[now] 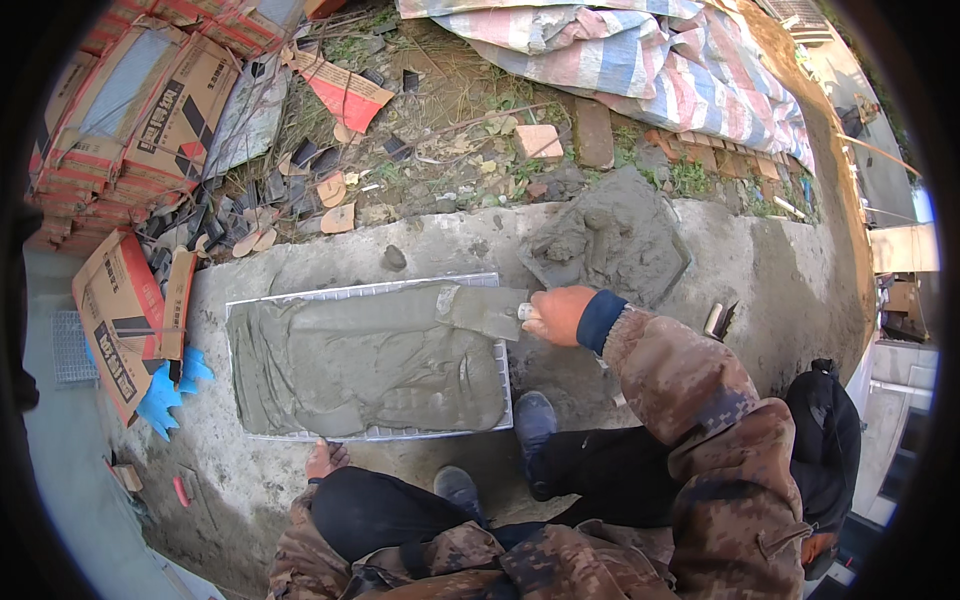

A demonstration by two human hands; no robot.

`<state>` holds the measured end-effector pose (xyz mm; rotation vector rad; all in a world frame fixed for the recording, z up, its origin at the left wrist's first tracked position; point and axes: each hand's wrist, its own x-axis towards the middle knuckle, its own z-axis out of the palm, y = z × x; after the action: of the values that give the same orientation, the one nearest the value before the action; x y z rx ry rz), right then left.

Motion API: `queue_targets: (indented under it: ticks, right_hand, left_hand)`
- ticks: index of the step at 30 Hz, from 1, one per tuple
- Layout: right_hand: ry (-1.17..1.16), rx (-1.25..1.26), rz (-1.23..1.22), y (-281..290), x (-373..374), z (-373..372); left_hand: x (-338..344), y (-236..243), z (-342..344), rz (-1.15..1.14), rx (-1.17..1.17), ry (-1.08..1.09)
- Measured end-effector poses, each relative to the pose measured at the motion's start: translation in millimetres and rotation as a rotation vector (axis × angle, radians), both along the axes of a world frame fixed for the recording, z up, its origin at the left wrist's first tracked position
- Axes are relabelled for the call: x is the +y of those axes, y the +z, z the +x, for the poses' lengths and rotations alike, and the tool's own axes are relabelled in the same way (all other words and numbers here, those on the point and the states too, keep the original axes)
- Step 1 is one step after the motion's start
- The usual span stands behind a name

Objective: The person spreads mortar on a rectangular tile using a trowel, then places the tile onto a prepared floor area. The process is repeated for a second tile. A coworker is visible nearby but not interacting with the wearer's task.

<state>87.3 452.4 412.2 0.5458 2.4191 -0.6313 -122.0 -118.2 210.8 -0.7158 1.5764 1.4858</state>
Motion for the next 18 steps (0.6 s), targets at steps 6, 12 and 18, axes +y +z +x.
queue_targets:
  ticks: [6, 12, 18]
  right_hand:
    - [0.055, -0.025, 0.045, 3, 14, 37]
    - [-0.113, 0.022, 0.089, -12, 19, 61]
    - [-0.14, 0.038, -0.316, -28, 12, 81]
  left_hand:
    - [2, 2, -1, -0.035, 0.007, -0.025]
    - [5, 5, 0, -0.035, 0.014, 0.011]
    - [6, 3, 2, -0.102, 0.028, 0.024]
